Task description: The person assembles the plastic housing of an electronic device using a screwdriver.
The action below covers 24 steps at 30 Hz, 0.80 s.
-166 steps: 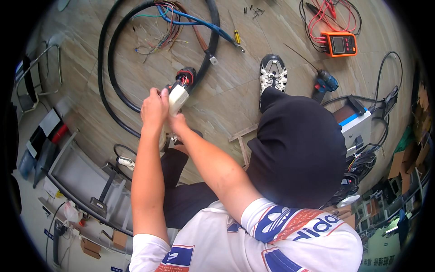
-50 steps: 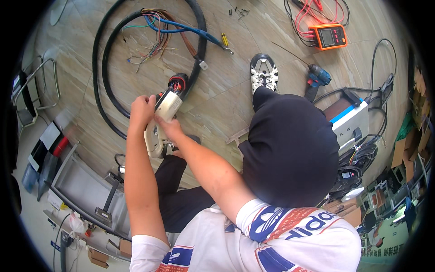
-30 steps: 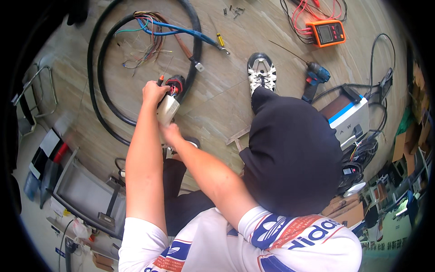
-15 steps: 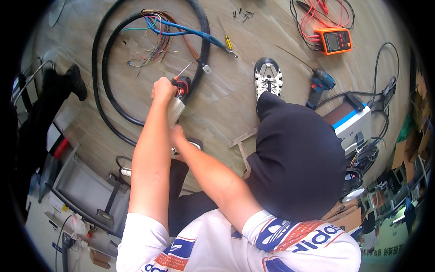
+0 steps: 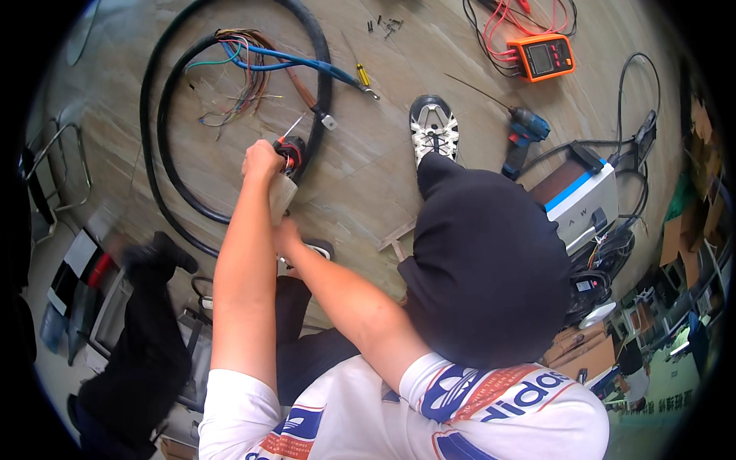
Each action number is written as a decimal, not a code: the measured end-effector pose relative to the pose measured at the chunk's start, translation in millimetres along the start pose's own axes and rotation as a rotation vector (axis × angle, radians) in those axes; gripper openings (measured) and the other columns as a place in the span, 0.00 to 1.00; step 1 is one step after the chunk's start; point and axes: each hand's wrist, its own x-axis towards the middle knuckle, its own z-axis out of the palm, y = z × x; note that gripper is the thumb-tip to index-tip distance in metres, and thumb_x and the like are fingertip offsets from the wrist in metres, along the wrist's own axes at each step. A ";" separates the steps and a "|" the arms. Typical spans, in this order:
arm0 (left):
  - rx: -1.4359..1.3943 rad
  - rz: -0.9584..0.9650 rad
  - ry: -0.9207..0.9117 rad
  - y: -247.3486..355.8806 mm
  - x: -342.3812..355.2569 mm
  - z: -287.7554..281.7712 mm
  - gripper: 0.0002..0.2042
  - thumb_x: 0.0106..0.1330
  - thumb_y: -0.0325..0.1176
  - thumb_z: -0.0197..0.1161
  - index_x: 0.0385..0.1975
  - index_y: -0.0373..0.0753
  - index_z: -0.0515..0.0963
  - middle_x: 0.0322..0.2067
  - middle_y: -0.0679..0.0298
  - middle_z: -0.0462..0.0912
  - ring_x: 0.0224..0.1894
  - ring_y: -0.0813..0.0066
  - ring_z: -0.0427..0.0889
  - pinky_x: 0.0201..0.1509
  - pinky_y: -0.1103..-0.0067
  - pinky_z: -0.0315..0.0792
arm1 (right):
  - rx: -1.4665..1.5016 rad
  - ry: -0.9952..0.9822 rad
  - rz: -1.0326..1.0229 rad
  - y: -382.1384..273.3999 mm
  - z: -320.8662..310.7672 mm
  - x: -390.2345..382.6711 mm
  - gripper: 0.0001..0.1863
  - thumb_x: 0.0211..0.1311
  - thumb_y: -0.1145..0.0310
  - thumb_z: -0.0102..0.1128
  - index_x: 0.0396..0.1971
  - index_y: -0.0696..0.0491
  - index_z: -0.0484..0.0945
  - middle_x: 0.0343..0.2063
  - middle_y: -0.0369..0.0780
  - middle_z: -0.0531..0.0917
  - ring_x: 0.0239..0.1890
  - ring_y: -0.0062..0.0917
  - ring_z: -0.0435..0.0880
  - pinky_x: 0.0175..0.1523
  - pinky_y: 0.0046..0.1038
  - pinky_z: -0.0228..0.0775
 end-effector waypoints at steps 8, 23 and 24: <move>-0.002 -0.025 0.031 -1.0 4.9 5.3 0.18 0.55 0.36 0.69 0.46 0.38 0.82 0.50 0.55 0.82 0.54 0.58 0.81 0.54 0.68 0.76 | 0.144 0.076 0.052 -5.5 1.5 -6.7 0.26 0.57 0.52 0.61 0.44 0.62 0.80 0.39 0.53 0.85 0.47 0.38 0.85 0.45 0.37 0.73; -0.310 -0.132 0.134 -27.4 15.6 27.6 0.22 0.50 0.43 0.67 0.42 0.36 0.83 0.48 0.48 0.82 0.53 0.50 0.80 0.55 0.63 0.74 | 0.139 0.062 0.123 16.9 9.1 5.0 0.25 0.55 0.54 0.64 0.39 0.65 0.81 0.39 0.59 0.82 0.47 0.49 0.82 0.46 0.40 0.76; -0.305 -0.127 0.134 -22.7 9.2 22.6 0.21 0.50 0.43 0.67 0.42 0.36 0.83 0.48 0.48 0.82 0.52 0.50 0.80 0.55 0.63 0.74 | 0.135 0.073 0.105 27.1 16.5 13.3 0.25 0.55 0.55 0.64 0.40 0.65 0.81 0.39 0.58 0.82 0.47 0.48 0.82 0.46 0.40 0.75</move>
